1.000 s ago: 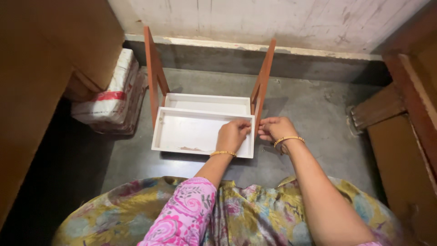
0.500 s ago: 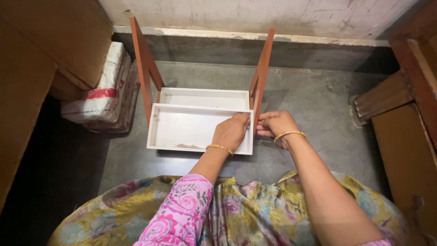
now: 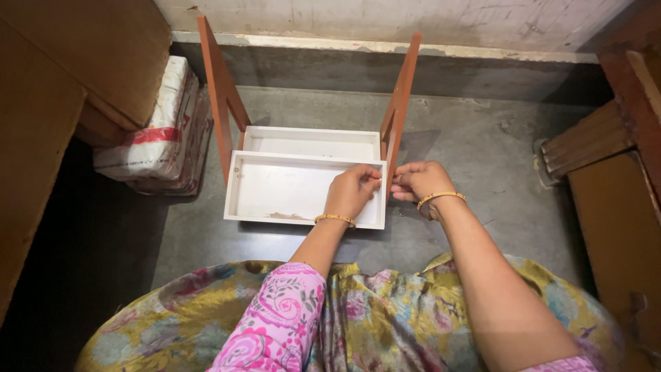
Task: The person removes screws from a two-tier white drawer unit using their hands. They detach the side panels and separate the drawer trays, leaving the components disassembled on the floor.
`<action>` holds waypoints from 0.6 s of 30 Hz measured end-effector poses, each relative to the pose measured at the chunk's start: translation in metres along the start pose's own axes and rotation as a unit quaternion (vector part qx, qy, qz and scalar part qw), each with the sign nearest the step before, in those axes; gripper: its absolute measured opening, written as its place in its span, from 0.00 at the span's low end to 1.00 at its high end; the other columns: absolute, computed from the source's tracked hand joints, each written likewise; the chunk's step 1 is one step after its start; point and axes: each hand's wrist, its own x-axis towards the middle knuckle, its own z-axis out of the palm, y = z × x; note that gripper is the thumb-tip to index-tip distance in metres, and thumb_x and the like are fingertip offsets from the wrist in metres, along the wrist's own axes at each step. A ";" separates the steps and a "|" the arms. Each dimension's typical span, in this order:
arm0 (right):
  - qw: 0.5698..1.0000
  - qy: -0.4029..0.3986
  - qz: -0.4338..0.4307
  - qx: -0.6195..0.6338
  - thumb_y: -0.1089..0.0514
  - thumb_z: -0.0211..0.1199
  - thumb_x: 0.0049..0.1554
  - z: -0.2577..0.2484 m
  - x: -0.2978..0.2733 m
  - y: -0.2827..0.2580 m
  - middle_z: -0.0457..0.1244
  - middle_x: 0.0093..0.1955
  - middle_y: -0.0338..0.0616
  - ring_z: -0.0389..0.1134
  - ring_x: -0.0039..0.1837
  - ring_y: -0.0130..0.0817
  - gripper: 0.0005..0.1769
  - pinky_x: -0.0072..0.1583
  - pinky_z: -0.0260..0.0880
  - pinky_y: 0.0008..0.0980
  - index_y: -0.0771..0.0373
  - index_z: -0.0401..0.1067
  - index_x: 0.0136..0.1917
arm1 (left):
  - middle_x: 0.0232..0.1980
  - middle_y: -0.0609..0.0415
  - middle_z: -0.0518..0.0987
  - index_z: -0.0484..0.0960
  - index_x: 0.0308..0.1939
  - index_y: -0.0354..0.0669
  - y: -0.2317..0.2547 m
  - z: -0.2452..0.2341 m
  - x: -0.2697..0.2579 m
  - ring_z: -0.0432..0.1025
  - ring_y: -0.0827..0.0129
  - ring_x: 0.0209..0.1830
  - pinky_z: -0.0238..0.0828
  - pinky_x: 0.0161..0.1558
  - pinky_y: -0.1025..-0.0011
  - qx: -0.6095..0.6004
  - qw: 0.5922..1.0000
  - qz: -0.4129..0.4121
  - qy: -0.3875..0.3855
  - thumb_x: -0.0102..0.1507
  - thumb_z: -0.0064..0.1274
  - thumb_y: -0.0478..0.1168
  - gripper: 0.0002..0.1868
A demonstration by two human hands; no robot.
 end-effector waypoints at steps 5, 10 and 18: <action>1.000 0.003 -0.007 -0.001 0.68 0.60 0.59 0.001 0.000 0.000 0.71 0.48 0.50 0.75 0.46 0.33 0.09 0.46 0.79 0.27 0.72 0.75 0.52 | 0.37 0.48 0.85 0.87 0.38 0.45 -0.004 0.002 0.003 0.77 0.59 0.32 0.72 0.37 0.62 0.148 0.988 0.035 0.035 0.67 0.57 0.48 0.12; 1.000 0.001 -0.002 0.006 0.68 0.59 0.59 0.000 -0.001 -0.002 0.71 0.49 0.51 0.75 0.46 0.33 0.09 0.45 0.79 0.27 0.72 0.75 0.52 | 0.38 0.47 0.85 0.85 0.41 0.42 -0.004 0.005 0.002 0.78 0.58 0.32 0.72 0.35 0.61 0.136 0.985 0.078 0.068 0.70 0.54 0.45 0.11; 1.000 0.004 -0.006 0.007 0.69 0.59 0.59 0.001 -0.002 -0.004 0.71 0.49 0.52 0.75 0.45 0.34 0.09 0.45 0.79 0.27 0.74 0.74 0.52 | 0.38 0.51 0.86 0.84 0.43 0.42 -0.007 0.003 0.001 0.81 0.63 0.27 0.78 0.34 0.66 -0.011 1.000 -0.004 0.002 0.60 0.56 0.42 0.11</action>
